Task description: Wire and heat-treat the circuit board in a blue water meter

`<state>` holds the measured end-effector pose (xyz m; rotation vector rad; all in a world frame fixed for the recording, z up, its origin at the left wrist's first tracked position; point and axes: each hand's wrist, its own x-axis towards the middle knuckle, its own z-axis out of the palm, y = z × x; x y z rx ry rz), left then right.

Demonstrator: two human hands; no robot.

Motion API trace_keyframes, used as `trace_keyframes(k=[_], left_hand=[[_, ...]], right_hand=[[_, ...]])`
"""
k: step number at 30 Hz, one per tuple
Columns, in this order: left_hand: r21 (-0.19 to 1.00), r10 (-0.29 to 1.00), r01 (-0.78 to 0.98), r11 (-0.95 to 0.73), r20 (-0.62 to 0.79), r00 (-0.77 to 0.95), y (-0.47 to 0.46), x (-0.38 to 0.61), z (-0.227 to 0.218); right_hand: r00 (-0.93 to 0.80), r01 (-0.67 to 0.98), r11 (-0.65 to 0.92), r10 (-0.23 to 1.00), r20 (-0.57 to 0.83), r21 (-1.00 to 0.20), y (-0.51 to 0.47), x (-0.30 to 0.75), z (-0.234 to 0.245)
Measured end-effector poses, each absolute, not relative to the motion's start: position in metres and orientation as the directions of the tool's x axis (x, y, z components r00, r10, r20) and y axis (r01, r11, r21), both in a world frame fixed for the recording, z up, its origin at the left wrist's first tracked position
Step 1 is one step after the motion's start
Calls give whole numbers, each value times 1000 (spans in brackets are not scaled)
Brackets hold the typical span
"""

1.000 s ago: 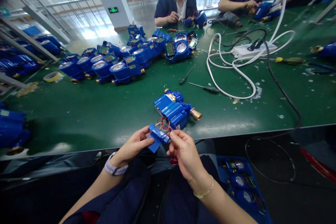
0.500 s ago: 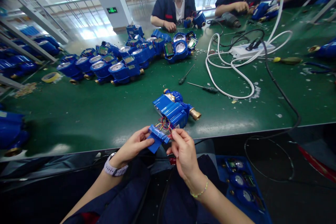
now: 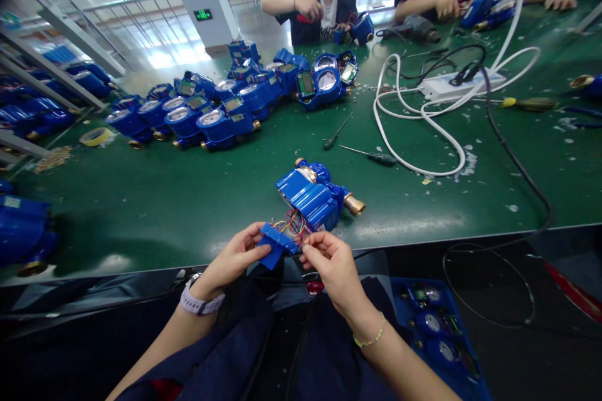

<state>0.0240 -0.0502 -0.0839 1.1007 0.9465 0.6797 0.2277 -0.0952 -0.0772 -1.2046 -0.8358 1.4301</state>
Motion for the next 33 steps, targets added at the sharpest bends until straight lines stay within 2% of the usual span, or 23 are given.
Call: trace_keyframes(k=[5, 9, 12, 16, 20, 26, 29, 31, 33], left_hand=[[959, 868, -10, 285, -253, 427, -49, 39, -80], [986, 930, 28, 164, -164, 329, -41, 54, -86], [993, 949, 76, 90, -109, 295, -36, 60, -90], [989, 951, 127, 71, -106, 292, -37, 58, -91], [980, 953, 195, 39, -95, 288, -39, 55, -94], [943, 961, 331, -39, -56, 271, -33, 45, -98], [867, 955, 440, -233, 120, 270, -32, 44, -85], [745, 909, 526, -409, 282, 307, -32, 49, -72], [600, 843, 594, -537, 360, 399, -32, 57, -57]], right_hand=[[44, -159, -107, 992, -115, -981, -75, 241, -76], [30, -88, -16, 999, -19, -996, -46, 254, -78], [99, -36, 80, 992, 76, -996, -34, 259, -84], [197, 90, 209, 955, 223, -974, -42, 257, -94], [159, 232, 254, 943, 294, -939, -56, 256, -102], [64, 340, 295, 940, 335, -893, -58, 257, -108], [14, 391, 342, 926, 377, -854, -55, 255, -104], [-20, 421, 383, 910, 413, -822, -54, 253, -100], [-49, 445, 426, 890, 454, -787, -53, 251, -96]])
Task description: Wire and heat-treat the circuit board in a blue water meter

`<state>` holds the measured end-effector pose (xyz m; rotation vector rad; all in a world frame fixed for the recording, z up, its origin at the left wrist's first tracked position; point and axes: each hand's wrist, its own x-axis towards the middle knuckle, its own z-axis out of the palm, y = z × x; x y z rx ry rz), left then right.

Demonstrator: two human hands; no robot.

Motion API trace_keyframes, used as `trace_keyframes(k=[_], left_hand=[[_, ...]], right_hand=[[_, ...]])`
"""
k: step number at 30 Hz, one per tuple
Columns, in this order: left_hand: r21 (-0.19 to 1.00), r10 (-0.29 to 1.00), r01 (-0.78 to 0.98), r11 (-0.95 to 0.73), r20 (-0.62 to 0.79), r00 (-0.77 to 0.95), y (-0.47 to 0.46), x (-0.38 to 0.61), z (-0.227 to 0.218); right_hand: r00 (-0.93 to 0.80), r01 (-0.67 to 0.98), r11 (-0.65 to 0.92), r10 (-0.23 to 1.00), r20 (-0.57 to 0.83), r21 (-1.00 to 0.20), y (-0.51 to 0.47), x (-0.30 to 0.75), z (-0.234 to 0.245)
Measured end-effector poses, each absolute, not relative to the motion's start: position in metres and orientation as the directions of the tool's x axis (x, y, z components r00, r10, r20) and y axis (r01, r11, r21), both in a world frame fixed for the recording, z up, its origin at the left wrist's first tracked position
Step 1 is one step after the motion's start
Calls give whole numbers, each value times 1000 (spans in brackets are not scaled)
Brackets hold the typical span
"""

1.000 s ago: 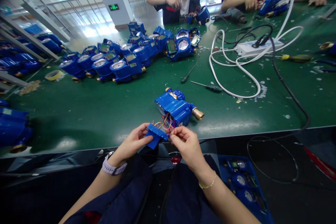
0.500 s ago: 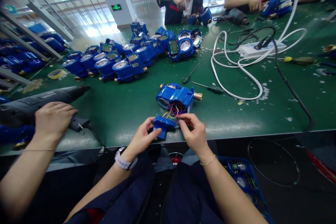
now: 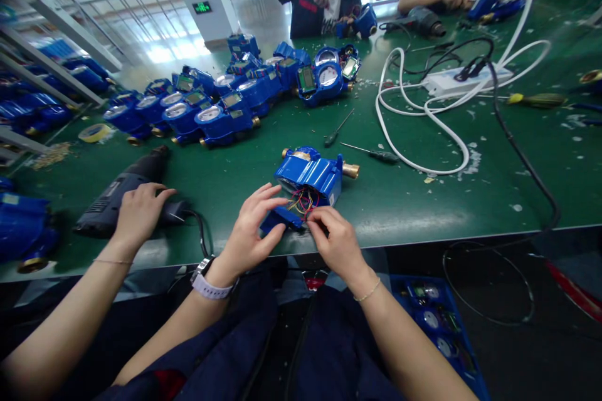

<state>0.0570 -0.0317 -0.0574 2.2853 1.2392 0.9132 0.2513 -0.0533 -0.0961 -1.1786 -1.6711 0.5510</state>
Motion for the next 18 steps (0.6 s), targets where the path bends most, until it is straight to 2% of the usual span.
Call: trace_keyframes(k=[3, 6, 12, 18], left_hand=[[433, 803, 677, -596, 317, 505, -28, 71, -41], [385, 811, 714, -585, 284, 512, -21, 81, -35], [535, 838, 646, -545, 349, 418, -12, 89, -43], [688, 903, 588, -425, 273, 332, -12, 91, -52]], right_hand=[[-74, 482, 479, 857, 510, -734, -53, 250, -91], [-90, 513, 515, 828, 554, -687, -51, 250, -86], [-116, 526, 572, 782, 613, -629, -44, 252, -79], [-169, 505, 606, 768, 618, -615, -45, 253, -79]])
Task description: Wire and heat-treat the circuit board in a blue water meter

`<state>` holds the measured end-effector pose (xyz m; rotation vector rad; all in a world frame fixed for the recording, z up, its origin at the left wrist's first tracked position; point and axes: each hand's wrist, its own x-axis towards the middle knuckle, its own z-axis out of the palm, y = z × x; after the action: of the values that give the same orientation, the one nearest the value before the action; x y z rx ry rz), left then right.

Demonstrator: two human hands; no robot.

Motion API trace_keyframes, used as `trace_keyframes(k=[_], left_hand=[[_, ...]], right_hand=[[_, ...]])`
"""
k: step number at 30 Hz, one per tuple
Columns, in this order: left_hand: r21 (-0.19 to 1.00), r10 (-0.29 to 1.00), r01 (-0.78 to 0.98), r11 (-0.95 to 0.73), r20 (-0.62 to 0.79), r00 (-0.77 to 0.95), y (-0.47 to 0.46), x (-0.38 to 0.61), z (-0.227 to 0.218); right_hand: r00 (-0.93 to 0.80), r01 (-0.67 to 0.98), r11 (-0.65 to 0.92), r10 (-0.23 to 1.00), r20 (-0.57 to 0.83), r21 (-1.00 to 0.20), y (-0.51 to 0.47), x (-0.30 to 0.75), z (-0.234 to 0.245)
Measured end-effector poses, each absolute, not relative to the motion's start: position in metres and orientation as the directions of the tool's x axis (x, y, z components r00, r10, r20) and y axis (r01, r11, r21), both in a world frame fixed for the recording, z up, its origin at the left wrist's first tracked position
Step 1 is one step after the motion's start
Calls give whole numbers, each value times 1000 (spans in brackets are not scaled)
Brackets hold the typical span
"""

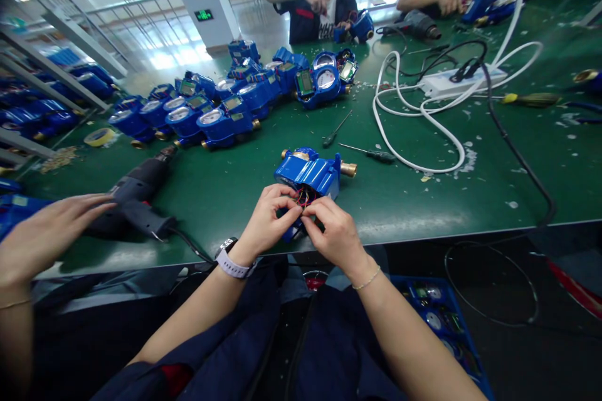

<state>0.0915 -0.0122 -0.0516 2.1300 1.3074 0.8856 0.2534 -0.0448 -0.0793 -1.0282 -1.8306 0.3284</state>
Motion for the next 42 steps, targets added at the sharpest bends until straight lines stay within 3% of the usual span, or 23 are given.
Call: trace_keyframes(k=[12, 21, 25, 28, 32, 35, 38, 42], left_hand=[[840, 955, 469, -273, 178, 237, -9, 93, -64], [917, 955, 319, -242, 166, 247, -10, 85, -68], [929, 965, 264, -258, 234, 118, -11, 67, -72], [929, 970, 290, -231, 242, -1, -15, 47, -75], [830, 911, 480, -283, 390, -138, -29, 9, -72], [693, 814, 696, -190, 507, -282, -42, -35, -72], [592, 754, 806, 27, 517, -405, -55, -84, -79], [404, 851, 901, 158, 407, -332, -65, -129, -96]], right_hand=[[-193, 486, 622, 762, 618, -614, -44, 256, -87], [54, 541, 450, 825, 563, -711, -68, 272, -99], [25, 608, 420, 838, 545, -674, -79, 259, -104], [-59, 720, 387, 861, 506, -575, -75, 246, -109], [-114, 779, 390, 858, 501, -491, -55, 244, -115], [-99, 762, 407, 841, 531, -503, -44, 251, -116], [-49, 725, 421, 821, 569, -544, -47, 255, -110], [34, 665, 483, 743, 668, -570, -63, 249, -100]])
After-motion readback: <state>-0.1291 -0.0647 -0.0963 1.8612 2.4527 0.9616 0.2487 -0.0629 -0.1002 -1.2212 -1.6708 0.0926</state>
